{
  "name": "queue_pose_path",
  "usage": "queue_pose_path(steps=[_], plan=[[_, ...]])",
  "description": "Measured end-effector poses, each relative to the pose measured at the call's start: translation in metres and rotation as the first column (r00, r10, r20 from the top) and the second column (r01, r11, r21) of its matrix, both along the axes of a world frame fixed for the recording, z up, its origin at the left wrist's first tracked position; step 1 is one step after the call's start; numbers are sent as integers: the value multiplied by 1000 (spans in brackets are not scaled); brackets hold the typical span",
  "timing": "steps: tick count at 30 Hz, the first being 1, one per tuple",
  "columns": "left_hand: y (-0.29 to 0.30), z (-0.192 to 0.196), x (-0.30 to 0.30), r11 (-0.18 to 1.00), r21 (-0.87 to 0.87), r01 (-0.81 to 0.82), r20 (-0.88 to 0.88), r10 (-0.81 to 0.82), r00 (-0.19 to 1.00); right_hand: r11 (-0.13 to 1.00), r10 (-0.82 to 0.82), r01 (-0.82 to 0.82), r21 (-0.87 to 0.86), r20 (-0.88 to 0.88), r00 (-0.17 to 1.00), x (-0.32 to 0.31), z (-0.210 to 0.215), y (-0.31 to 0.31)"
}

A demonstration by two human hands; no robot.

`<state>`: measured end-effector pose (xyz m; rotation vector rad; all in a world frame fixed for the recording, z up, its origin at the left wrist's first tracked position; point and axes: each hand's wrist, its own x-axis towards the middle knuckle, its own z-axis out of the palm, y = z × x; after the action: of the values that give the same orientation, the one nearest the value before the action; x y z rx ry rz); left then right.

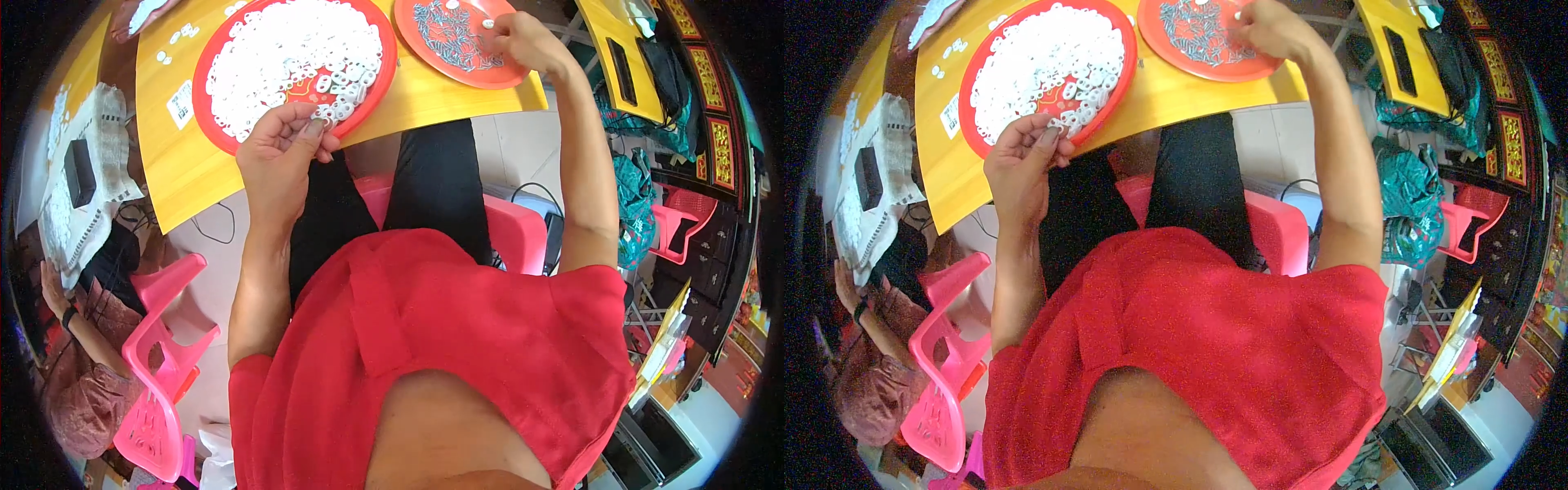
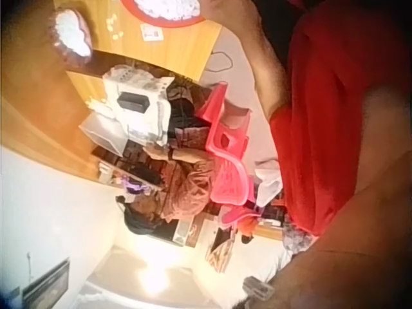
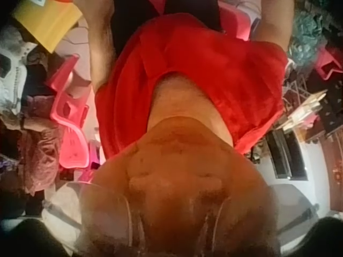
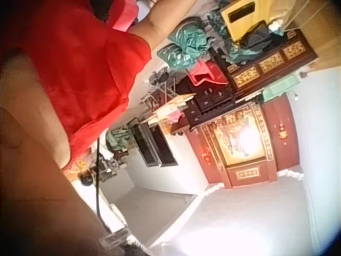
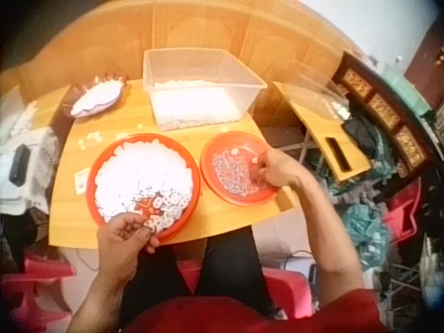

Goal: Assembling small white plastic pieces with silver metal rings manually.

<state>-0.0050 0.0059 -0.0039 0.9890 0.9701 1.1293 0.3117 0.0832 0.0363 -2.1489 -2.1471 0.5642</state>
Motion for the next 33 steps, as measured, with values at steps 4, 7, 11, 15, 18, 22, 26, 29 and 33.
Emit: queue_pose_path(steps=[4, 7, 11, 15, 18, 22, 26, 29, 33], plan=[[0, 0, -1, 1000, 16, 17, -29, -17, 999, 993, -107, 118, 22, -280, 954, 22, -13, -4], [1, -2, -3, 1000, 13, -10, 37, 9, 999, 995, -73, 97, 3, -630, 773, 27, -25, 2], [-1, 1, -3, 996, -25, -80, 106, 82, 991, 999, -31, 51, -12, -911, 411, -14, -12, -9], [1, 3, 4, 997, -75, -28, 296, 49, 954, 990, 32, -139, 4, -980, 196, -52, -8, -25], [-2, -2, 1, 998, -54, -12, 342, 30, 939, 977, -13, -209, -37, -993, 116, -95, -10, -37], [0, -2, 2, 999, -27, 21, 354, -10, 935, 993, -53, -100, -62, -995, 90, -129, -9, -52], [-2, -4, 6, 998, -4, 62, 310, -58, 949, 995, -84, -50, -87, -995, 59, -135, -25, -62], [-6, -4, 6, 998, 9, 65, 292, -64, 954, 977, -201, -58, -203, -979, 40, -145, -26, -69], [-7, -1, 9, 998, 7, 58, 269, -58, 961, 970, -234, -79, -231, -971, -41, -150, -25, -72]])
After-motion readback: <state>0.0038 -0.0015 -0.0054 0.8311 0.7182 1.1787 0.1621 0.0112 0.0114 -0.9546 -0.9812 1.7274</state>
